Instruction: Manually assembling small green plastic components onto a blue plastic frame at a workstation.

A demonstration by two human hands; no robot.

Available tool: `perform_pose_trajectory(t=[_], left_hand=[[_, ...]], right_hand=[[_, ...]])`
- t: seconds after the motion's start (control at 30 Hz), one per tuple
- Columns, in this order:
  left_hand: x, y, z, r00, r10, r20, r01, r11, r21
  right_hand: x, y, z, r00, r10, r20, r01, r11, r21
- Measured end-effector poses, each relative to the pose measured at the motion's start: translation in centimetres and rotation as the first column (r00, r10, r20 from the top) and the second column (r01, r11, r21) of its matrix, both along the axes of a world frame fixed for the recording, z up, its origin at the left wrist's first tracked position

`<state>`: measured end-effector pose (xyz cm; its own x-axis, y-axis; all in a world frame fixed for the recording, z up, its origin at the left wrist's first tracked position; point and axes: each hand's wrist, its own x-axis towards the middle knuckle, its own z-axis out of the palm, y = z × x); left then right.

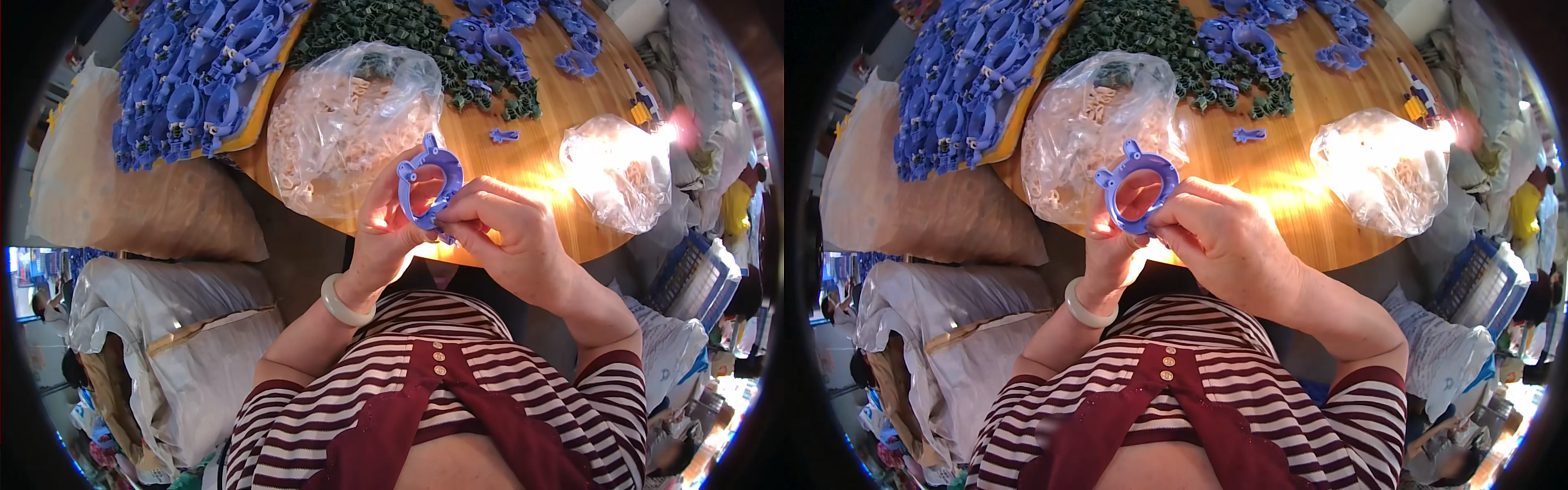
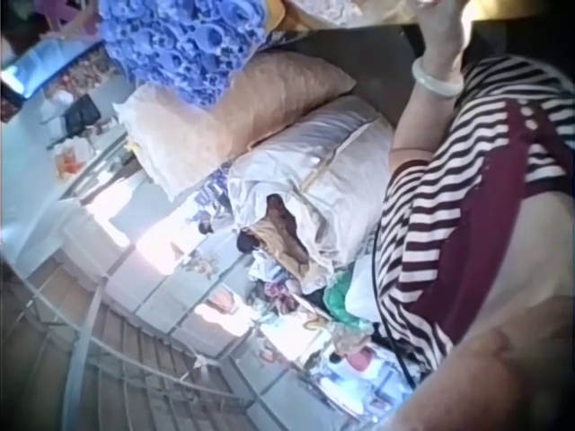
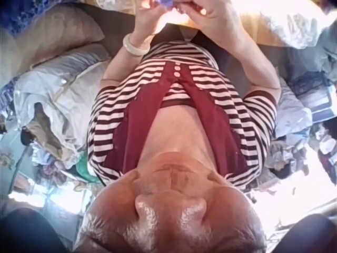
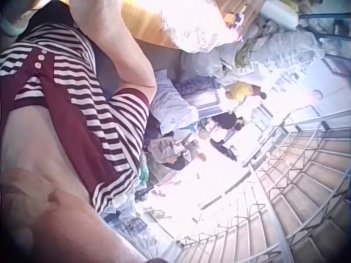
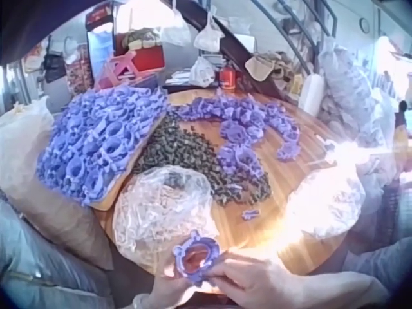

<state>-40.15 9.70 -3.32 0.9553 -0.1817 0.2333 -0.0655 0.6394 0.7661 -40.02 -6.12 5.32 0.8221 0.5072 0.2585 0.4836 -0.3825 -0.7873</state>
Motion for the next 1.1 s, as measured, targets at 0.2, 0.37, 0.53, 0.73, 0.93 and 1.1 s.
perform_pose_trajectory(t=[0.2, 0.37, 0.53, 0.73, 0.93, 1.1], left_hand=[[-0.1, 0.0, -0.2, 0.996, 0.07, 0.049, -0.075, 0.992, 0.103], [0.0, 0.0, -0.1, 0.999, 0.047, 0.016, -0.048, 0.998, 0.044], [0.2, 0.0, -0.2, 0.999, 0.033, -0.02, -0.033, 0.999, 0.003], [0.2, -0.2, -0.3, 0.996, 0.055, 0.075, -0.063, 0.993, 0.099], [-0.4, -0.6, -0.2, 0.992, 0.125, -0.006, -0.123, 0.981, 0.147], [-0.1, -0.7, -0.4, 0.996, 0.088, 0.015, -0.089, 0.988, 0.123]], right_hand=[[0.0, 0.1, -1.0, 0.997, -0.035, -0.073, 0.041, 0.996, 0.085], [0.1, 0.1, -1.0, 1.0, -0.027, -0.005, 0.027, 0.992, 0.124], [0.2, -0.3, -1.0, 0.995, -0.077, -0.066, 0.084, 0.99, 0.11], [0.1, -0.5, -1.2, 0.992, -0.101, -0.07, 0.103, 0.994, 0.022], [-0.1, -0.4, -3.2, 0.992, -0.128, 0.003, 0.126, 0.98, 0.157], [0.2, -3.8, -1.6, 0.972, -0.229, 0.043, 0.218, 0.959, 0.183]])
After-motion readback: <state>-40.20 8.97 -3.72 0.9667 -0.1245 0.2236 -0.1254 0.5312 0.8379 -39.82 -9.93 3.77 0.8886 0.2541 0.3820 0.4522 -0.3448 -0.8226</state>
